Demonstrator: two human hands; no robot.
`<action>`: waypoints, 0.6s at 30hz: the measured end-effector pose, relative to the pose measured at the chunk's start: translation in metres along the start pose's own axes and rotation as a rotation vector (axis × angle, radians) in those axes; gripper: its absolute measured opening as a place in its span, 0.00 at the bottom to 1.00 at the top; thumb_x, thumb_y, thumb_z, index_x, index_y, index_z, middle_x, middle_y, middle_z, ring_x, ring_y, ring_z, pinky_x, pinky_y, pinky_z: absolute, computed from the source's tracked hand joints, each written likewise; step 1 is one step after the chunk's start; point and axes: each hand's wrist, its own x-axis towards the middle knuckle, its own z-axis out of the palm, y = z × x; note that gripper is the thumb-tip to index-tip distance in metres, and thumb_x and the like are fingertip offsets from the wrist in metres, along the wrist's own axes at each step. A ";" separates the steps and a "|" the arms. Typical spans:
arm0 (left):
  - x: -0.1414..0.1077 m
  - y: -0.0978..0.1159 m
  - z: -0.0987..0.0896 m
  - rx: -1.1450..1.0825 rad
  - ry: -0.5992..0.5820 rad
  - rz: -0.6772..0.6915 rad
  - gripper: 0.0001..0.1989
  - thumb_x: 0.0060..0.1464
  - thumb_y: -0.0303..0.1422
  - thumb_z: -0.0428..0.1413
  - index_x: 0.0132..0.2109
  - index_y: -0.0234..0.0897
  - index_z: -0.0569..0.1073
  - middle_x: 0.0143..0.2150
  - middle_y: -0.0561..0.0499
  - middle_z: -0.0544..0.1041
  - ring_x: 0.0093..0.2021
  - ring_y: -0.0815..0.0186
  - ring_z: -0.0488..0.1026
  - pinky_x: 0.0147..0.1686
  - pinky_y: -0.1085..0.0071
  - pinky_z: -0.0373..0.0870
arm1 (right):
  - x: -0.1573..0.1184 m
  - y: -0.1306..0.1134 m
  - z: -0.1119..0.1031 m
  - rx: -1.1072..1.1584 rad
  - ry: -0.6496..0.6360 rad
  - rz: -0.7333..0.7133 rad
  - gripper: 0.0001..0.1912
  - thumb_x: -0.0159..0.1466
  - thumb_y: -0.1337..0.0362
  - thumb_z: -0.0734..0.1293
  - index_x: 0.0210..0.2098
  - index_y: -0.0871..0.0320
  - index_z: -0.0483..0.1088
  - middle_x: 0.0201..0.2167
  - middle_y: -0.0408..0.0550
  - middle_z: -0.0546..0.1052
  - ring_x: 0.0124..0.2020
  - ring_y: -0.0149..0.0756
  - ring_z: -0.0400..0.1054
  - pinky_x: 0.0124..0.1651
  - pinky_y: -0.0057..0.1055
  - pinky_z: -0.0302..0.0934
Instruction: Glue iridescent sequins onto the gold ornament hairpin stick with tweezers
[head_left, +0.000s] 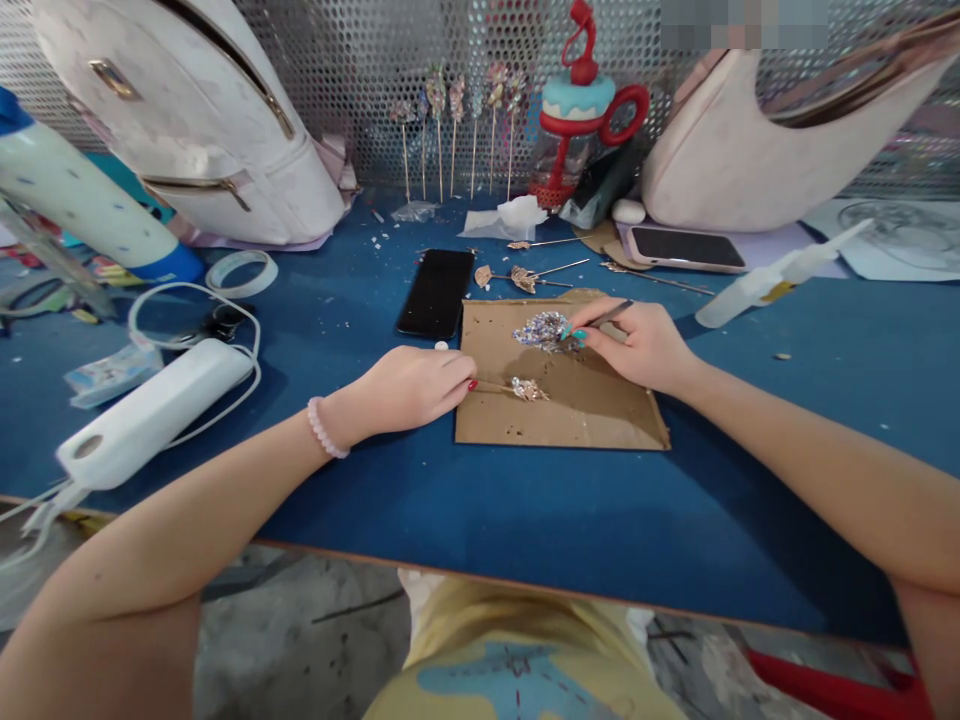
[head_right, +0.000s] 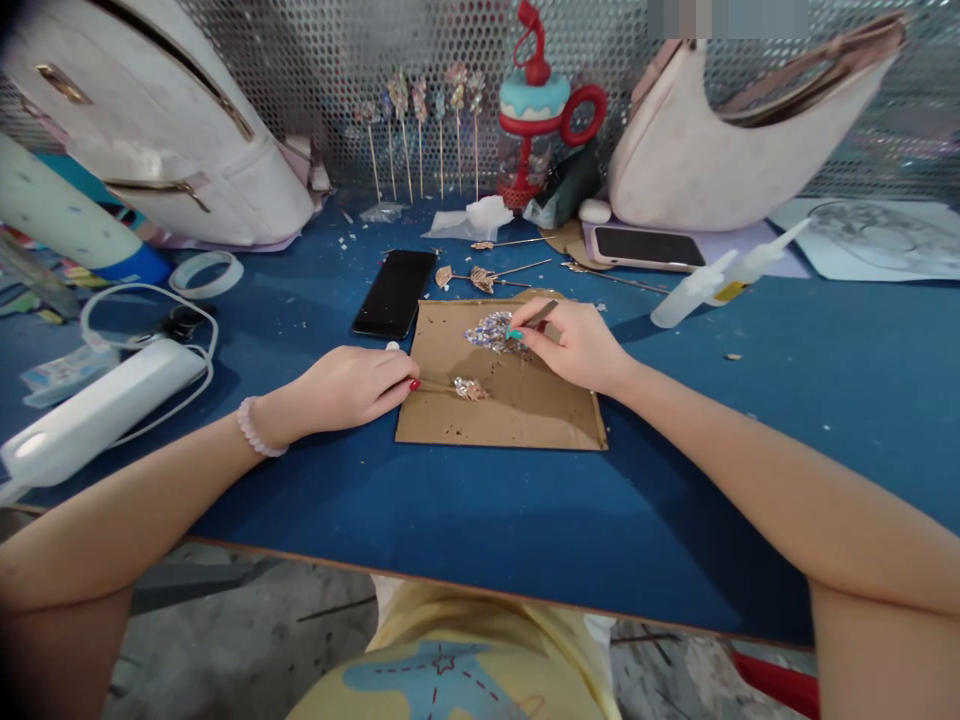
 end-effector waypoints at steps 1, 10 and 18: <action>0.000 0.000 0.000 0.000 -0.001 0.001 0.12 0.66 0.33 0.44 0.38 0.35 0.69 0.31 0.52 0.74 0.28 0.67 0.71 0.25 0.70 0.58 | 0.000 0.000 0.000 0.002 0.003 -0.005 0.08 0.63 0.62 0.63 0.36 0.56 0.73 0.35 0.49 0.80 0.34 0.40 0.74 0.38 0.38 0.66; 0.000 0.000 0.000 -0.020 -0.007 0.000 0.12 0.66 0.33 0.43 0.38 0.35 0.68 0.31 0.51 0.74 0.28 0.68 0.71 0.25 0.71 0.57 | 0.000 -0.004 -0.001 -0.003 -0.018 -0.057 0.08 0.63 0.61 0.62 0.35 0.55 0.72 0.35 0.49 0.81 0.35 0.40 0.76 0.38 0.36 0.68; 0.000 0.000 0.000 -0.013 -0.010 0.001 0.12 0.66 0.33 0.43 0.38 0.35 0.68 0.31 0.51 0.74 0.28 0.68 0.71 0.25 0.70 0.58 | 0.000 -0.006 -0.002 -0.026 -0.028 -0.061 0.08 0.64 0.62 0.61 0.35 0.55 0.72 0.35 0.49 0.81 0.35 0.40 0.76 0.37 0.36 0.68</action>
